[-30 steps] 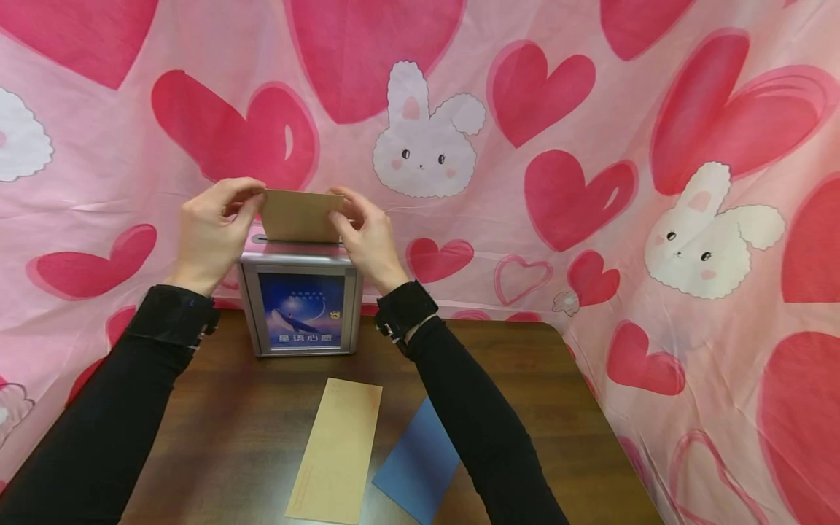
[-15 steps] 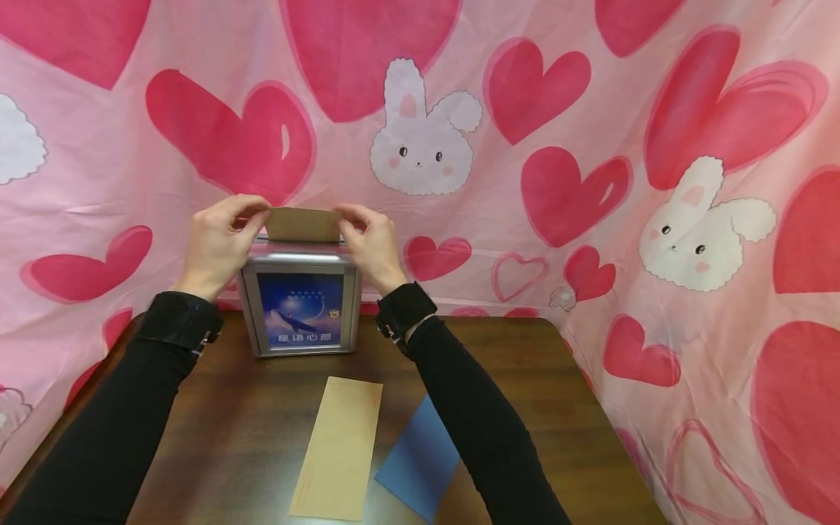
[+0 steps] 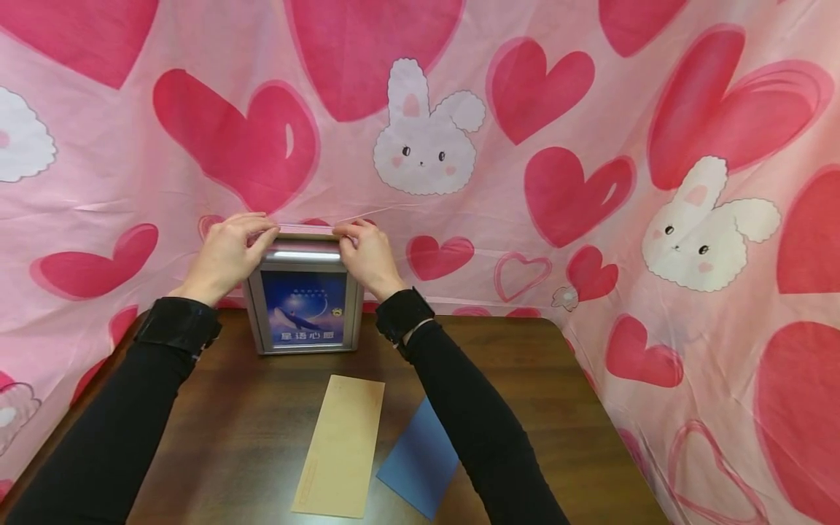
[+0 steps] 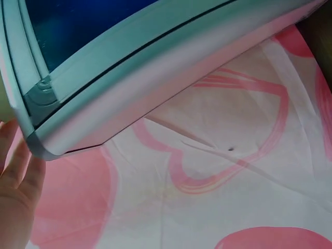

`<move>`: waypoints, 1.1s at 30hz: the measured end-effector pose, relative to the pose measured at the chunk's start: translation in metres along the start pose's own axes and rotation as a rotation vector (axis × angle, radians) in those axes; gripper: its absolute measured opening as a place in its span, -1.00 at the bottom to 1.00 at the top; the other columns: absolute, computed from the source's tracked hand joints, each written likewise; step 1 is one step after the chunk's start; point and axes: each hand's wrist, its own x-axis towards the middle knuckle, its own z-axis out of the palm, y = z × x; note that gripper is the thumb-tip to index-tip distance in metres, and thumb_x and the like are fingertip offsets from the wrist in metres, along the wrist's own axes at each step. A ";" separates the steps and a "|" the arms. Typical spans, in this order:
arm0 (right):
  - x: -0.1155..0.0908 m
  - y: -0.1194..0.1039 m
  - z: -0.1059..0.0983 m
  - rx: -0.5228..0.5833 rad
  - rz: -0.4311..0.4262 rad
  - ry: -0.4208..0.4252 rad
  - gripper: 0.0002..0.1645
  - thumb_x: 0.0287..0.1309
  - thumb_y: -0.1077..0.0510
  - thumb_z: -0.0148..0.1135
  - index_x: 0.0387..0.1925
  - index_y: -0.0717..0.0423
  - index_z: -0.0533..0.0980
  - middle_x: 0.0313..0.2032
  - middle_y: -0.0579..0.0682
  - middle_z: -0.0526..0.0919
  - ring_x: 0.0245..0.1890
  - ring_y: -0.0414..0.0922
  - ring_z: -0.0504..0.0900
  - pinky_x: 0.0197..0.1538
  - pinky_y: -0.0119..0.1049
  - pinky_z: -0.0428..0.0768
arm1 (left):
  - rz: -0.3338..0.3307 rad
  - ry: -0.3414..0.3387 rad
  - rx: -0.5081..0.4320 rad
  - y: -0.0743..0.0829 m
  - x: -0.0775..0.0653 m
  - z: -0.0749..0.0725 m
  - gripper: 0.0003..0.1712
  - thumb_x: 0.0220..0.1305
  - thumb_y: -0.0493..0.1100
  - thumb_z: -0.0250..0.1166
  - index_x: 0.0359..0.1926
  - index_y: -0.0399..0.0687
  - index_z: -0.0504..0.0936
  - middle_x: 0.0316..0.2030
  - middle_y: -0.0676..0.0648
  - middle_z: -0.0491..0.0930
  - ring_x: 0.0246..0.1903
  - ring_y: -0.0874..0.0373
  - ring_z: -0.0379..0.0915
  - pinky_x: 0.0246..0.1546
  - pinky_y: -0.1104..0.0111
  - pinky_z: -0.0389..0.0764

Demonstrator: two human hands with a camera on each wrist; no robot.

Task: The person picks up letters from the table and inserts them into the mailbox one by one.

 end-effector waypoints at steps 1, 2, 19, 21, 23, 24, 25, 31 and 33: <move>-0.001 0.001 0.001 -0.010 0.009 -0.014 -0.67 0.18 0.29 0.08 -0.11 0.12 0.69 -0.07 0.04 0.72 0.05 -0.06 0.55 0.16 -0.20 0.51 | -0.003 -0.008 0.003 -0.001 -0.001 0.001 -0.65 0.29 -0.21 0.23 -0.01 -0.39 0.63 -0.02 -0.45 0.58 0.16 -0.26 0.32 0.16 -0.22 0.33; -0.001 0.001 0.001 -0.023 0.019 -0.025 -0.66 0.20 0.28 0.07 -0.10 0.10 0.69 -0.05 0.04 0.71 0.12 -0.04 0.51 0.22 -0.17 0.47 | -0.008 -0.017 0.004 -0.001 -0.001 0.002 -0.63 0.30 -0.19 0.22 0.00 -0.40 0.63 0.00 -0.45 0.57 0.20 -0.25 0.28 0.19 -0.22 0.28; -0.013 0.019 0.001 0.007 0.065 -0.046 -0.57 0.24 0.29 0.04 0.12 0.10 0.56 0.22 0.14 0.50 0.29 0.06 0.31 0.39 -0.07 0.24 | 0.034 -0.042 -0.029 -0.002 -0.003 0.005 -0.60 0.35 -0.16 0.14 0.00 -0.45 0.61 0.18 -0.46 0.41 0.35 -0.21 0.03 0.32 -0.22 0.03; -0.018 0.022 -0.001 0.027 0.076 -0.031 -0.57 0.23 0.28 0.06 0.12 0.09 0.57 0.23 0.14 0.50 0.29 0.05 0.32 0.37 -0.04 0.26 | 0.042 -0.017 -0.035 0.000 -0.005 0.004 -0.61 0.34 -0.17 0.15 0.00 -0.44 0.61 0.16 -0.46 0.44 0.33 -0.19 0.07 0.32 -0.20 0.07; -0.024 0.025 -0.005 0.058 0.077 -0.012 -0.59 0.23 0.27 0.08 0.10 0.10 0.58 0.22 0.16 0.50 0.28 0.05 0.33 0.36 0.00 0.27 | 0.065 0.029 -0.039 0.003 -0.008 0.005 -0.64 0.32 -0.21 0.17 -0.04 -0.46 0.63 0.12 -0.45 0.49 0.30 -0.20 0.14 0.30 -0.18 0.13; -0.027 0.027 -0.007 0.074 0.076 -0.001 -0.59 0.22 0.28 0.08 0.09 0.12 0.58 0.22 0.18 0.50 0.28 0.06 0.34 0.35 0.01 0.28 | 0.081 0.053 -0.042 0.005 -0.009 0.005 -0.65 0.31 -0.22 0.18 -0.06 -0.46 0.64 0.09 -0.45 0.51 0.28 -0.20 0.18 0.29 -0.16 0.16; -0.031 0.029 -0.009 0.093 0.076 0.008 -0.60 0.22 0.29 0.08 0.08 0.13 0.59 0.22 0.19 0.50 0.27 0.07 0.34 0.35 0.04 0.28 | 0.100 0.080 -0.044 0.007 -0.011 0.006 -0.67 0.30 -0.24 0.19 -0.08 -0.47 0.65 0.06 -0.44 0.53 0.25 -0.20 0.22 0.27 -0.15 0.20; -0.060 0.041 -0.020 0.153 0.091 0.007 -0.58 0.19 0.31 0.04 0.07 0.15 0.59 0.25 0.20 0.46 0.30 0.09 0.27 0.33 0.17 0.22 | 0.182 0.230 -0.057 0.016 -0.026 0.008 -0.78 0.23 -0.31 0.22 -0.31 -0.46 0.69 -0.20 -0.34 0.63 -0.02 -0.17 0.41 0.00 -0.07 0.42; -0.071 0.045 -0.022 0.157 0.104 -0.017 -0.57 0.20 0.30 0.04 0.09 0.13 0.58 0.27 0.18 0.43 0.32 0.07 0.24 0.33 0.20 0.21 | 0.189 0.281 -0.069 0.018 -0.034 0.008 -0.81 0.21 -0.33 0.22 -0.37 -0.43 0.69 -0.28 -0.30 0.64 -0.10 -0.14 0.43 -0.09 -0.02 0.44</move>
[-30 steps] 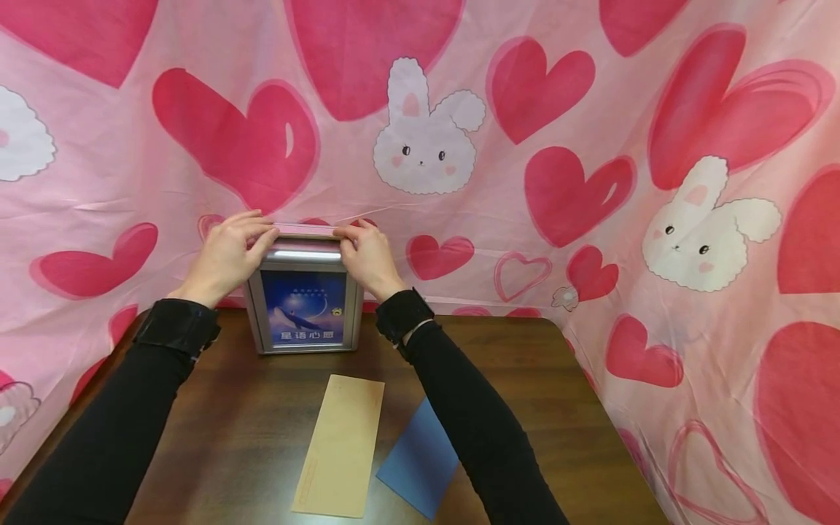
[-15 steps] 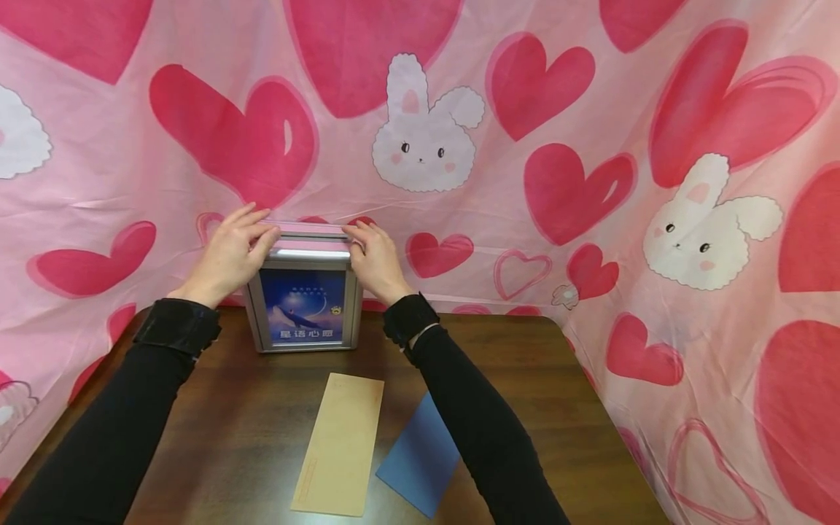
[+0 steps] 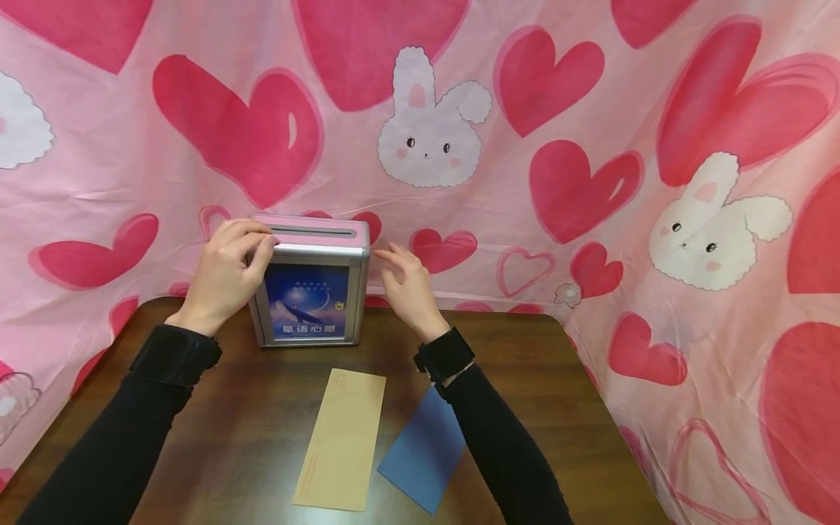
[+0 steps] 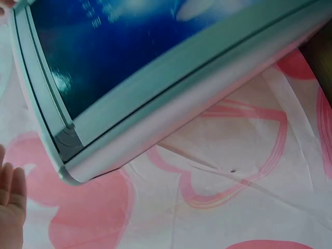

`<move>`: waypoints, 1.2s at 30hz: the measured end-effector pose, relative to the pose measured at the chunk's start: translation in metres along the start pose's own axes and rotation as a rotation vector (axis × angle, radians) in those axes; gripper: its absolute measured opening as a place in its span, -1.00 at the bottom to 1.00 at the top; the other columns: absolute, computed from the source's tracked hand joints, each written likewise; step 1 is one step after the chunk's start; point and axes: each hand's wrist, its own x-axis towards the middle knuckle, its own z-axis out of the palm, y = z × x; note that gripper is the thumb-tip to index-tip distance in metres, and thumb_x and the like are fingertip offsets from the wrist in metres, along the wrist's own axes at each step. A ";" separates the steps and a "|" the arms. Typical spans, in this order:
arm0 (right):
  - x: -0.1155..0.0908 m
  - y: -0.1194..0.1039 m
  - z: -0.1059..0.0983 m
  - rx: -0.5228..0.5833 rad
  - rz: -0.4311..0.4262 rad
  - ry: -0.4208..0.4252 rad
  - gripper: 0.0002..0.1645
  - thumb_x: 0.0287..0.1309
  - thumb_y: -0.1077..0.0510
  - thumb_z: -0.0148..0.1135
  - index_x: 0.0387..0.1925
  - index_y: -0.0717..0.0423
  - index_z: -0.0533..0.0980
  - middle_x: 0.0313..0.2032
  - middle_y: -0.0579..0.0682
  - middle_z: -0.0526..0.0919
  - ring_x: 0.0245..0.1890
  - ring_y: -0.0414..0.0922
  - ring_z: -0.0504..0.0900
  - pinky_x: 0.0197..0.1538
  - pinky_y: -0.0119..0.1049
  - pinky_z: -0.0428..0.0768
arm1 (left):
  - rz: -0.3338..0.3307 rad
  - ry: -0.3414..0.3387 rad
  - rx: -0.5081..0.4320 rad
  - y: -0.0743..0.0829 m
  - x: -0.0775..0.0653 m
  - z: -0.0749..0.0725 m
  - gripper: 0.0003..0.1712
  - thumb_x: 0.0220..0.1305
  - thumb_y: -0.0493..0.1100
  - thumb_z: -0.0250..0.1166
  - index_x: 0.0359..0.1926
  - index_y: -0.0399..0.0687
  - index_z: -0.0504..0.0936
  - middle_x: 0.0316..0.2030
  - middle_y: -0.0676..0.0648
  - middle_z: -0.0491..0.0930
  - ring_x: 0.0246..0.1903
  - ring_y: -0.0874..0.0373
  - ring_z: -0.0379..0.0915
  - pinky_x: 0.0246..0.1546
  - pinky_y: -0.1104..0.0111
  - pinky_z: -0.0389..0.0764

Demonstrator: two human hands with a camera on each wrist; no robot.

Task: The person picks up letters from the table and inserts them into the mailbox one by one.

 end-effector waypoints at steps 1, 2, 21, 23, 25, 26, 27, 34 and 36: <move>-0.005 0.003 -0.001 -0.004 0.006 -0.010 -0.57 0.20 0.29 0.04 0.09 0.12 0.57 0.28 0.17 0.41 0.33 0.07 0.23 0.33 0.20 0.20 | 0.005 0.026 -0.004 0.002 -0.004 0.000 -0.82 0.20 -0.34 0.22 -0.40 -0.41 0.69 -0.32 -0.29 0.64 -0.13 -0.13 0.43 -0.13 0.00 0.44; -0.011 0.006 -0.003 -0.008 0.018 -0.023 -0.57 0.21 0.27 0.05 0.10 0.11 0.56 0.30 0.16 0.40 0.34 0.06 0.21 0.32 0.19 0.22 | 0.009 0.042 -0.007 0.004 -0.007 -0.001 -0.82 0.20 -0.34 0.21 -0.41 -0.41 0.69 -0.34 -0.28 0.63 -0.15 -0.13 0.43 -0.18 0.03 0.43; -0.130 0.067 -0.019 -0.125 0.161 -0.166 -0.59 0.26 0.17 0.14 0.13 0.09 0.53 0.29 0.19 0.40 0.33 0.13 0.22 0.25 0.27 0.29 | -0.172 -0.385 0.050 -0.001 -0.099 0.043 -0.79 0.26 -0.21 0.26 -0.27 -0.30 0.72 -0.38 -0.16 0.61 -0.28 -0.02 0.44 -0.24 -0.01 0.62; -0.142 0.071 -0.020 -0.118 0.194 -0.176 -0.60 0.25 0.18 0.15 0.13 0.11 0.53 0.29 0.21 0.40 0.31 0.17 0.23 0.22 0.29 0.31 | -0.197 -0.464 0.050 -0.002 -0.105 0.049 -0.76 0.29 -0.16 0.23 -0.23 -0.27 0.72 -0.37 -0.15 0.62 -0.30 -0.02 0.47 -0.21 -0.03 0.64; -0.154 0.075 -0.021 -0.113 0.226 -0.185 -0.60 0.25 0.18 0.16 0.12 0.13 0.53 0.28 0.23 0.40 0.30 0.21 0.23 0.21 0.32 0.31 | -0.214 -0.530 0.052 -0.003 -0.112 0.057 -0.73 0.31 -0.12 0.21 -0.19 -0.23 0.72 -0.35 -0.13 0.62 -0.32 0.01 0.50 -0.20 -0.02 0.66; -0.160 0.076 -0.021 -0.111 0.244 -0.193 -0.59 0.25 0.19 0.16 0.12 0.13 0.53 0.28 0.24 0.40 0.30 0.22 0.23 0.21 0.33 0.30 | -0.223 -0.559 0.050 -0.002 -0.115 0.060 -0.73 0.31 -0.10 0.21 -0.19 -0.20 0.72 -0.33 -0.12 0.62 -0.32 0.03 0.51 -0.20 -0.01 0.67; -0.165 0.077 -0.021 -0.110 0.257 -0.199 -0.59 0.25 0.18 0.16 0.13 0.14 0.53 0.28 0.25 0.40 0.30 0.24 0.23 0.22 0.36 0.24 | -0.230 -0.588 0.046 -0.002 -0.117 0.064 -0.73 0.32 -0.09 0.21 -0.18 -0.19 0.72 -0.32 -0.12 0.63 -0.32 0.04 0.52 -0.21 0.00 0.67; -0.193 0.081 -0.018 -0.109 0.295 -0.236 -0.58 0.23 0.19 0.16 0.13 0.18 0.51 0.24 0.30 0.43 0.26 0.26 0.27 0.23 0.38 0.18 | -0.347 -0.902 0.034 -0.004 -0.130 0.086 -0.76 0.28 -0.08 0.23 -0.20 -0.15 0.68 -0.39 -0.06 0.64 -0.46 0.13 0.45 -0.37 0.14 0.61; -0.201 0.081 -0.016 -0.123 0.293 -0.261 -0.58 0.23 0.19 0.16 0.12 0.20 0.52 0.22 0.31 0.45 0.25 0.25 0.29 0.23 0.37 0.20 | -0.386 -0.991 0.050 -0.006 -0.134 0.091 -0.75 0.27 -0.07 0.24 -0.20 -0.16 0.66 -0.38 -0.08 0.64 -0.45 0.11 0.45 -0.34 0.11 0.61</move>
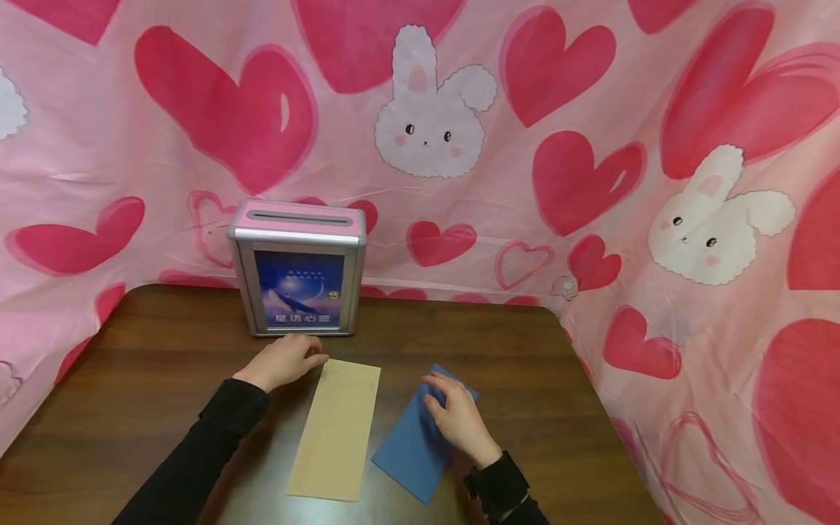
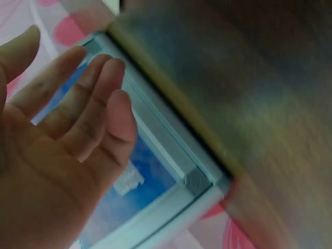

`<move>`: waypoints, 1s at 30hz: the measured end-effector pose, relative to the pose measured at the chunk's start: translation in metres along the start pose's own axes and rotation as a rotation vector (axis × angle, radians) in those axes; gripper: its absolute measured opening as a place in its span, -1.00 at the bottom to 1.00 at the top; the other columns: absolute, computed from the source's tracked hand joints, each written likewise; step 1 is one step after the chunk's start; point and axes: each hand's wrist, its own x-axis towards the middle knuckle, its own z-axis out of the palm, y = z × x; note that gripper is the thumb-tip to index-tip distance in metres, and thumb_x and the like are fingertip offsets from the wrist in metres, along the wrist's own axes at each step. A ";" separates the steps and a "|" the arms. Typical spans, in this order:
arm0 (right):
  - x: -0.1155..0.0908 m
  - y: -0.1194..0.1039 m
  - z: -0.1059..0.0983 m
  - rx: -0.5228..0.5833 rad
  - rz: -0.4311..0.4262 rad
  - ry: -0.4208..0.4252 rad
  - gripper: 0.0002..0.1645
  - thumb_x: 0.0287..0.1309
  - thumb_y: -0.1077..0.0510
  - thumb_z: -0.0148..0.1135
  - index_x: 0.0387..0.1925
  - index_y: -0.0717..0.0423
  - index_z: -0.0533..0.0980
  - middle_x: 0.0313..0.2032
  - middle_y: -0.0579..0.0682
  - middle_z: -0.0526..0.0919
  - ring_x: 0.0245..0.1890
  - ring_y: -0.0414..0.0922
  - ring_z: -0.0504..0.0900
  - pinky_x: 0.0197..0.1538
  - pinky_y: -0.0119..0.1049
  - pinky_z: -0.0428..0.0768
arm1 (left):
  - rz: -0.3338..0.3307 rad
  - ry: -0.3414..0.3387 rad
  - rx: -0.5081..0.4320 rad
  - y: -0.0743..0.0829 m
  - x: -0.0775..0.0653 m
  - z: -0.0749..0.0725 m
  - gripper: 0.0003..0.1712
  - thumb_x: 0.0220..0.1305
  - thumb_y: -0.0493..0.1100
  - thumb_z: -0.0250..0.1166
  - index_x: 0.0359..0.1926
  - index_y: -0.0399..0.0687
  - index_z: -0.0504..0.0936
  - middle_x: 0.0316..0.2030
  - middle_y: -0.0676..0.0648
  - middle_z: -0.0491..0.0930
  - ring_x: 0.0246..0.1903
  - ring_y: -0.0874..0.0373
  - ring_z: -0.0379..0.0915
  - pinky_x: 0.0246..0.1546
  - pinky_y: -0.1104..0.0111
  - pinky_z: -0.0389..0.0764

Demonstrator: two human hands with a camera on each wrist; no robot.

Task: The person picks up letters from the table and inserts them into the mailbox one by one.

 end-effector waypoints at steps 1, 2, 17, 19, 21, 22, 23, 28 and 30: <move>-0.003 0.001 0.001 -0.009 0.009 -0.012 -0.58 0.23 0.18 0.15 0.13 0.18 0.52 0.21 0.30 0.46 0.25 0.24 0.30 0.23 0.34 0.22 | -0.018 -0.030 0.008 0.000 0.002 0.002 -0.74 0.26 -0.06 0.25 -0.19 -0.17 0.65 -0.37 -0.09 0.64 -0.44 0.10 0.45 -0.32 0.10 0.61; -0.005 0.002 0.002 -0.012 0.017 -0.021 -0.57 0.23 0.17 0.15 0.13 0.17 0.52 0.21 0.29 0.47 0.25 0.22 0.31 0.24 0.33 0.22 | -0.037 -0.050 0.015 0.001 0.005 0.005 -0.72 0.25 -0.05 0.26 -0.19 -0.18 0.65 -0.35 -0.10 0.64 -0.43 0.09 0.45 -0.31 0.08 0.61; -0.027 0.007 0.009 0.018 0.083 0.042 -0.63 0.21 0.17 0.17 0.06 0.15 0.57 0.13 0.21 0.56 0.18 0.17 0.39 0.19 0.27 0.32 | -0.079 -0.018 0.015 0.017 0.024 0.028 -0.74 -0.01 -0.17 0.44 -0.46 -0.16 0.50 -0.53 -0.07 0.44 -0.52 0.05 0.33 -0.51 0.21 0.37; -0.031 0.004 0.011 0.033 0.086 0.046 -0.63 0.21 0.18 0.17 0.05 0.15 0.57 0.12 0.20 0.57 0.18 0.16 0.40 0.18 0.25 0.34 | -0.073 -0.010 0.017 0.016 0.024 0.029 -0.72 -0.03 -0.18 0.44 -0.50 -0.15 0.46 -0.55 -0.06 0.41 -0.53 0.05 0.31 -0.52 0.22 0.34; -0.033 0.001 0.014 0.042 0.075 0.041 -0.63 0.20 0.19 0.17 0.05 0.15 0.57 0.11 0.18 0.58 0.17 0.14 0.41 0.17 0.22 0.37 | -0.069 -0.002 0.017 0.015 0.024 0.030 -0.70 -0.03 -0.20 0.44 -0.52 -0.13 0.41 -0.57 -0.06 0.37 -0.55 0.06 0.29 -0.54 0.25 0.30; -0.034 0.001 0.015 0.041 0.064 0.041 -0.63 0.20 0.19 0.17 0.05 0.16 0.57 0.10 0.18 0.59 0.16 0.14 0.42 0.17 0.21 0.38 | -0.066 0.004 0.019 0.015 0.023 0.031 -0.70 -0.02 -0.22 0.43 -0.53 -0.12 0.40 -0.58 -0.05 0.36 -0.55 0.06 0.29 -0.55 0.26 0.29; -0.034 0.000 0.017 0.037 0.056 0.040 -0.63 0.19 0.20 0.17 0.04 0.16 0.57 0.10 0.18 0.59 0.16 0.14 0.42 0.17 0.21 0.38 | -0.067 0.011 0.017 0.014 0.023 0.031 -0.70 -0.01 -0.24 0.41 -0.53 -0.12 0.39 -0.59 -0.04 0.35 -0.57 0.07 0.28 -0.56 0.27 0.27; -0.035 -0.001 0.024 0.008 0.035 0.033 -0.63 0.17 0.21 0.18 0.03 0.18 0.58 0.08 0.21 0.59 0.18 0.17 0.40 0.21 0.25 0.33 | -0.014 0.021 -0.023 0.014 0.024 0.033 -0.73 0.09 -0.29 0.32 -0.55 -0.10 0.35 -0.65 0.00 0.28 -0.63 0.12 0.24 -0.59 0.32 0.21; -0.035 -0.001 0.027 0.011 0.047 0.023 -0.61 0.17 0.21 0.18 0.05 0.19 0.56 0.09 0.22 0.58 0.20 0.20 0.37 0.21 0.28 0.30 | 0.027 0.015 -0.065 0.015 0.025 0.032 -0.74 0.13 -0.29 0.30 -0.53 -0.11 0.35 -0.66 0.01 0.27 -0.65 0.14 0.24 -0.59 0.34 0.22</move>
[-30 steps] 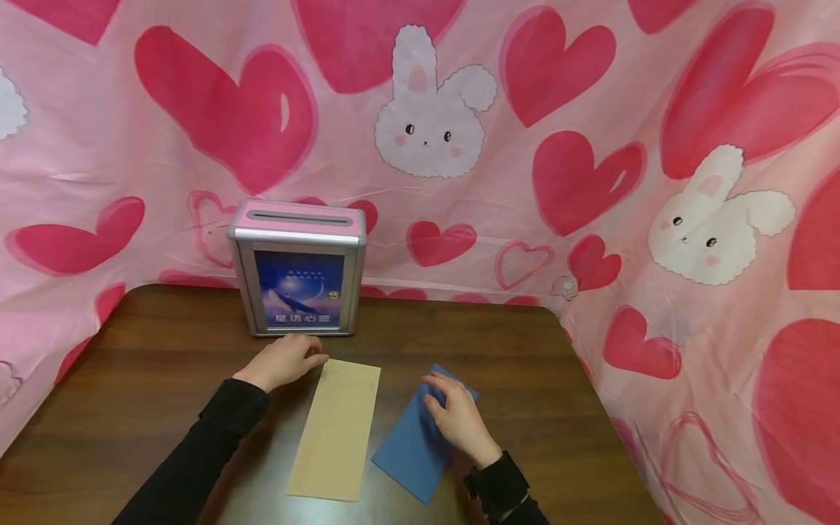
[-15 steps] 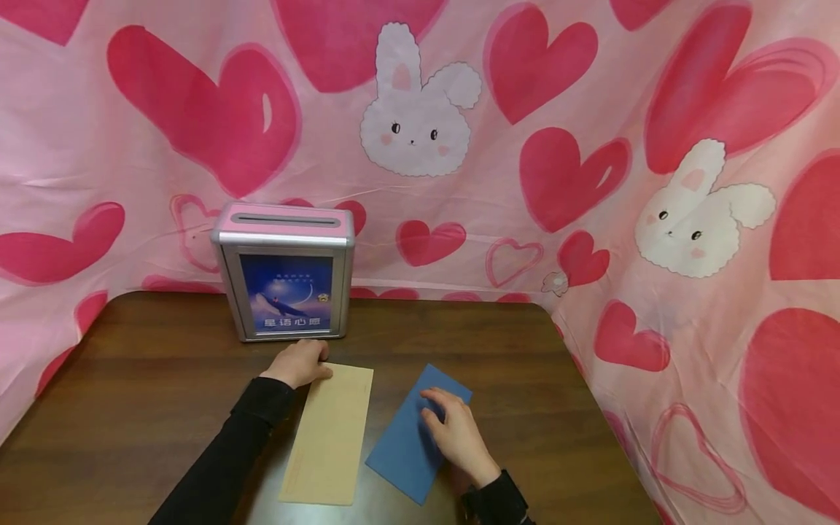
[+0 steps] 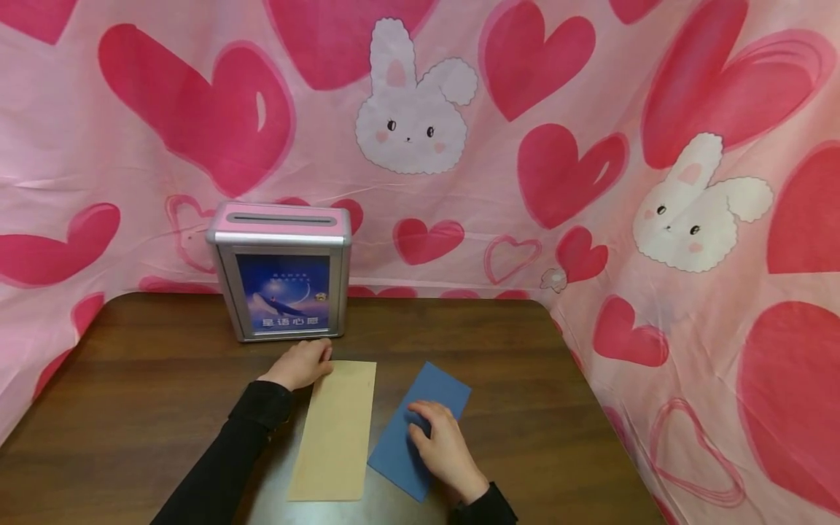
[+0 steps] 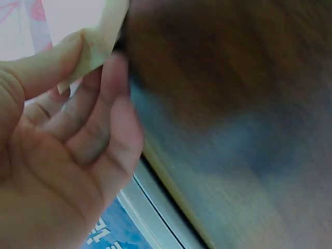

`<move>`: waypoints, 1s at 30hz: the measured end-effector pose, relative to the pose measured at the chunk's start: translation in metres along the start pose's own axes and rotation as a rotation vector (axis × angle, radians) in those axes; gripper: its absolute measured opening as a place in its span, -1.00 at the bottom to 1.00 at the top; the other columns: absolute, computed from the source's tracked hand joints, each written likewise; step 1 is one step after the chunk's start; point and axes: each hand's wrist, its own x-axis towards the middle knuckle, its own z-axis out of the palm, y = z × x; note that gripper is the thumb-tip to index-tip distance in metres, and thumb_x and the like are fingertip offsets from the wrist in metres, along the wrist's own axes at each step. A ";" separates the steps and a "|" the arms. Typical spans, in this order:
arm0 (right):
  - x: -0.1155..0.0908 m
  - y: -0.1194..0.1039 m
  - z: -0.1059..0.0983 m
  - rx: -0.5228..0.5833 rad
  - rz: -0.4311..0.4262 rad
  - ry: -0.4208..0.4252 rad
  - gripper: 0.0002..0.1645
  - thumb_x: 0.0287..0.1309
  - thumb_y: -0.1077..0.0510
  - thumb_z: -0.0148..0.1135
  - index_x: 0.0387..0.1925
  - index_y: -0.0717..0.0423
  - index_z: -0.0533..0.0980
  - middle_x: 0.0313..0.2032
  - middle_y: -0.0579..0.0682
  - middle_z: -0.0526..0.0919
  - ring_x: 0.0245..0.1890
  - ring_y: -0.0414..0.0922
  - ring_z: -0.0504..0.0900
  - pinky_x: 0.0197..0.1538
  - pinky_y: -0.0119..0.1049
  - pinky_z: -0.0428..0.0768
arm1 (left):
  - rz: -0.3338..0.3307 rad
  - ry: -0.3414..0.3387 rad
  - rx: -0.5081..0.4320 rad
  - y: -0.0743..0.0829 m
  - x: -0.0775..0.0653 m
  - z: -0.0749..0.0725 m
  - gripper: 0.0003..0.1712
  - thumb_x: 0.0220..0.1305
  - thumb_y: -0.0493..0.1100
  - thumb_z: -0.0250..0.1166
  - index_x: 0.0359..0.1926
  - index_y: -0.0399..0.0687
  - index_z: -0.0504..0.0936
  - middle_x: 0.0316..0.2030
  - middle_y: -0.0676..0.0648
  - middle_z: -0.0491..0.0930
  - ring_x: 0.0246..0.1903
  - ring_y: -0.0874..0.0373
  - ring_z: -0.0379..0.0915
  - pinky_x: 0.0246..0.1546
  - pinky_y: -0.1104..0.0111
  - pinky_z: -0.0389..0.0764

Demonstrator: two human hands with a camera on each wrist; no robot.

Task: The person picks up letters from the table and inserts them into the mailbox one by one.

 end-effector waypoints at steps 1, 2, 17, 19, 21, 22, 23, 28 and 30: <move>0.000 -0.001 0.001 0.004 0.006 -0.002 -0.59 0.17 0.21 0.18 0.07 0.19 0.54 0.10 0.22 0.58 0.20 0.21 0.36 0.21 0.29 0.30 | 0.015 -0.002 -0.028 0.001 0.001 -0.001 -0.74 0.15 -0.29 0.29 -0.53 -0.12 0.35 -0.66 0.02 0.29 -0.66 0.16 0.25 -0.59 0.35 0.23; 0.000 -0.001 0.002 0.012 0.017 -0.004 -0.57 0.17 0.21 0.17 0.09 0.19 0.53 0.11 0.22 0.57 0.21 0.22 0.35 0.20 0.30 0.30 | 0.034 -0.006 -0.062 0.003 0.002 -0.002 -0.74 0.16 -0.30 0.29 -0.52 -0.13 0.35 -0.67 0.02 0.31 -0.67 0.16 0.29 -0.60 0.36 0.27; 0.011 -0.006 0.004 0.158 0.126 0.017 -0.39 0.25 0.18 0.12 0.31 0.22 0.30 -0.03 0.20 0.68 -0.03 0.02 0.62 -0.03 0.07 0.62 | 0.108 -0.066 -0.276 0.038 0.001 -0.038 -0.87 0.35 -0.23 0.16 -0.34 -0.11 0.37 -0.68 0.05 0.31 -0.70 0.17 0.29 -0.67 0.38 0.29; 0.010 -0.007 0.002 0.153 0.132 0.018 -0.42 0.23 0.18 0.12 0.28 0.23 0.34 -0.14 0.12 0.75 -0.13 -0.06 0.67 -0.09 0.02 0.64 | 0.118 -0.064 -0.282 0.041 -0.001 -0.042 -0.88 0.36 -0.23 0.15 -0.32 -0.10 0.37 -0.66 0.02 0.36 -0.67 0.13 0.39 -0.64 0.35 0.40; 0.009 -0.008 0.000 0.155 0.136 0.007 -0.43 0.22 0.17 0.13 0.25 0.24 0.38 -0.23 0.03 0.78 -0.23 -0.14 0.69 -0.16 -0.04 0.64 | 0.131 -0.059 -0.297 0.044 -0.003 -0.048 -0.89 0.36 -0.23 0.15 -0.29 -0.10 0.37 -0.63 -0.01 0.42 -0.61 0.08 0.47 -0.60 0.28 0.52; 0.009 -0.009 -0.001 0.158 0.136 0.000 -0.44 0.20 0.16 0.14 0.24 0.24 0.39 -0.27 0.00 0.78 -0.27 -0.17 0.69 -0.19 -0.07 0.64 | 0.134 -0.057 -0.309 0.045 -0.004 -0.051 -0.90 0.36 -0.23 0.15 -0.28 -0.11 0.37 -0.61 -0.03 0.44 -0.59 0.08 0.50 -0.56 0.25 0.57; 0.009 -0.010 -0.002 0.164 0.135 -0.008 -0.44 0.19 0.15 0.16 0.22 0.24 0.41 -0.30 -0.02 0.79 -0.31 -0.20 0.69 -0.22 -0.11 0.63 | 0.137 -0.051 -0.313 0.046 -0.005 -0.054 -0.90 0.36 -0.23 0.15 -0.27 -0.11 0.37 -0.59 -0.06 0.46 -0.58 0.09 0.51 -0.54 0.23 0.60; 0.013 -0.015 -0.003 0.229 0.104 -0.036 -0.60 0.16 0.13 0.23 0.03 0.19 0.55 -0.37 -0.03 0.77 -0.41 -0.27 0.67 -0.36 -0.27 0.64 | 0.133 0.009 -0.321 0.049 -0.011 -0.075 -0.88 0.34 -0.19 0.18 -0.21 -0.12 0.39 -0.53 -0.11 0.55 -0.57 0.17 0.50 -0.51 0.26 0.64; 0.015 -0.017 -0.003 0.256 0.081 -0.038 -0.71 0.16 0.14 0.24 -0.08 0.14 0.60 -0.38 -0.02 0.75 -0.42 -0.27 0.65 -0.36 -0.29 0.64 | 0.128 0.045 -0.315 0.051 -0.015 -0.084 -0.86 0.32 -0.16 0.20 -0.20 -0.10 0.43 -0.50 -0.09 0.58 -0.54 0.14 0.49 -0.49 0.27 0.62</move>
